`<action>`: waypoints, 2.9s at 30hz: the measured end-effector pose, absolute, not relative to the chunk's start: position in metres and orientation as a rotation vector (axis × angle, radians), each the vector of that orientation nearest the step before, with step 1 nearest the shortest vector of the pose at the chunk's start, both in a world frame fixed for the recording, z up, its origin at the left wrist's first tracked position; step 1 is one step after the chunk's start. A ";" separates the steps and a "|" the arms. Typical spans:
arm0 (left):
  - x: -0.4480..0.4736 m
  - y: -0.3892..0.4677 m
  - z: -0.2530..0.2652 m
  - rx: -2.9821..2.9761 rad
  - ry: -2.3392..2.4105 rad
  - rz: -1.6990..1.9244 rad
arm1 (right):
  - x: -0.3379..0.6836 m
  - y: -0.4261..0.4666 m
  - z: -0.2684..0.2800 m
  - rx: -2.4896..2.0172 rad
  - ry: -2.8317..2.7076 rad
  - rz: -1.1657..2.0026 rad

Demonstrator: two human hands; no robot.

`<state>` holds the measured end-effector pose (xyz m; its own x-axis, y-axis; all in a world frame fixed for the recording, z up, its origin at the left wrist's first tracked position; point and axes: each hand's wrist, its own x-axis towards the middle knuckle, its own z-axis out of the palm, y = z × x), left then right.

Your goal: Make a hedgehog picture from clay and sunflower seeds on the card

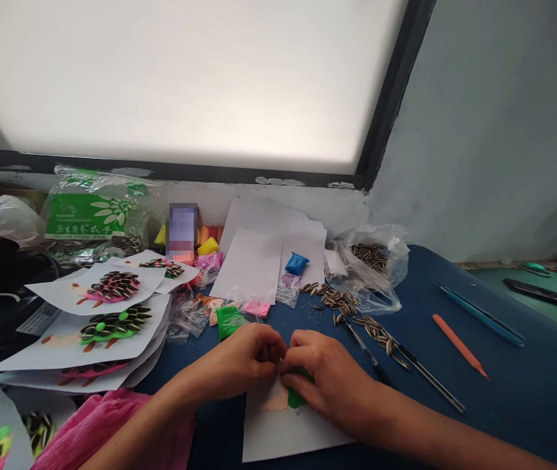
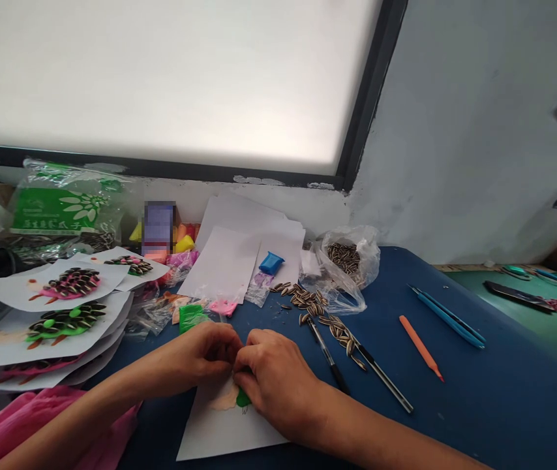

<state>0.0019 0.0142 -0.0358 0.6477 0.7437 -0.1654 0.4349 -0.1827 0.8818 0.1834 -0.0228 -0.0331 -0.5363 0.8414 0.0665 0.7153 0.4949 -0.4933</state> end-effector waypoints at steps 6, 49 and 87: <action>0.004 0.015 -0.037 1.809 0.941 0.375 | 0.186 -0.021 -0.038 -1.228 -2.456 0.609; 0.001 0.015 -0.035 1.847 0.950 0.341 | 0.203 -0.036 -0.038 -1.030 -2.657 0.227; 0.001 0.006 -0.038 2.046 0.986 0.399 | 0.219 -0.041 -0.047 -0.818 -2.711 -0.083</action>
